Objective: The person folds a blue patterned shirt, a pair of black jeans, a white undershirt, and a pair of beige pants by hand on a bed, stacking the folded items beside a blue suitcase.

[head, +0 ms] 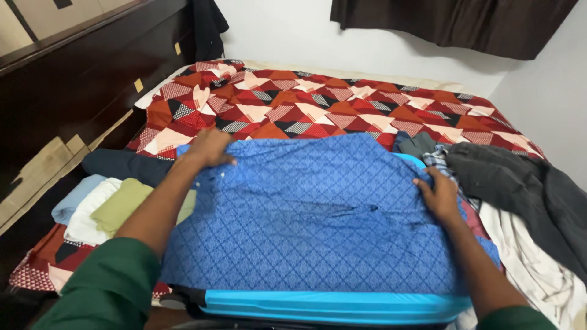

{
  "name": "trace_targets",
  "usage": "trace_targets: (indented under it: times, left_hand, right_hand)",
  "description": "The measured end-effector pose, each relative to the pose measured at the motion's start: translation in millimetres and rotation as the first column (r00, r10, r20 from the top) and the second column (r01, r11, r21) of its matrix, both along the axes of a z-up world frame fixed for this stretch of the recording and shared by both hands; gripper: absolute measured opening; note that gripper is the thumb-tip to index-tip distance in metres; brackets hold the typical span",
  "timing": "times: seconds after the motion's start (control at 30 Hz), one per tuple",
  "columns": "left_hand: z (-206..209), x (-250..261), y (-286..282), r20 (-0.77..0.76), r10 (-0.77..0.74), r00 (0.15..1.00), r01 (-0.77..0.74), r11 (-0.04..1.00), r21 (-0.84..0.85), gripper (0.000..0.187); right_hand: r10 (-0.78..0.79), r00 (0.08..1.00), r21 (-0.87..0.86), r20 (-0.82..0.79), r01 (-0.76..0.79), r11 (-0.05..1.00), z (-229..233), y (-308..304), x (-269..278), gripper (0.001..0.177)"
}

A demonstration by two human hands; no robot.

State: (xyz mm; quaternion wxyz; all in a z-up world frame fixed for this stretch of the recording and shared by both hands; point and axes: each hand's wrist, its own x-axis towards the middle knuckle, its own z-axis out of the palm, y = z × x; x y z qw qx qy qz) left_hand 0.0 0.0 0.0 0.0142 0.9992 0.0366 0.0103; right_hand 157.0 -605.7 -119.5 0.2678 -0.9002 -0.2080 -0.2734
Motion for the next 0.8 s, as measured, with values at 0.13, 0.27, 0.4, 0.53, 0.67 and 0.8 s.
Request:
trace_targets:
  times: [0.13, 0.27, 0.4, 0.53, 0.67, 0.8]
  left_hand:
    - [28.0, -36.1, -17.6, 0.345, -0.188, 0.92, 0.15, 0.98, 0.133, 0.034]
    - [15.6, -95.3, -18.5, 0.605, -0.394, 0.692, 0.28, 0.919, 0.278, 0.044]
    - [-19.9, -160.0, -17.4, 0.454, -0.313, 0.834, 0.217, 0.943, 0.253, 0.066]
    - [-41.9, -201.8, -18.4, 0.16, -0.177, 0.971, 0.206, 0.961, -0.185, 0.067]
    - [-17.9, -220.6, -24.8, 0.052, -0.18, 0.982, 0.187, 0.96, -0.206, 0.068]
    - [9.1, -218.4, -65.8, 0.089, -0.408, 0.908, 0.412, 0.838, -0.357, 0.075]
  right_hand:
    - [-0.03, 0.999, 0.046, 0.037, 0.028, 0.999, 43.8, 3.6, -27.0, 0.036]
    - [-0.01, 0.992, -0.035, 0.126, 0.015, 0.999, 68.9, -16.8, -81.8, 0.029]
    - [0.119, 0.989, -0.221, 0.083, -0.098, 0.97, 63.0, -31.6, -149.2, 0.04]
    - [0.294, 0.948, -0.275, -0.121, -0.317, 0.908, 76.7, -29.1, -203.4, 0.047]
    - [0.187, 0.98, -0.223, 0.071, -0.168, 0.96, 99.2, -5.2, -244.6, 0.033]
    - [0.181, 0.982, -0.064, 0.048, -0.177, 0.982, 97.6, 48.3, -268.8, 0.033]
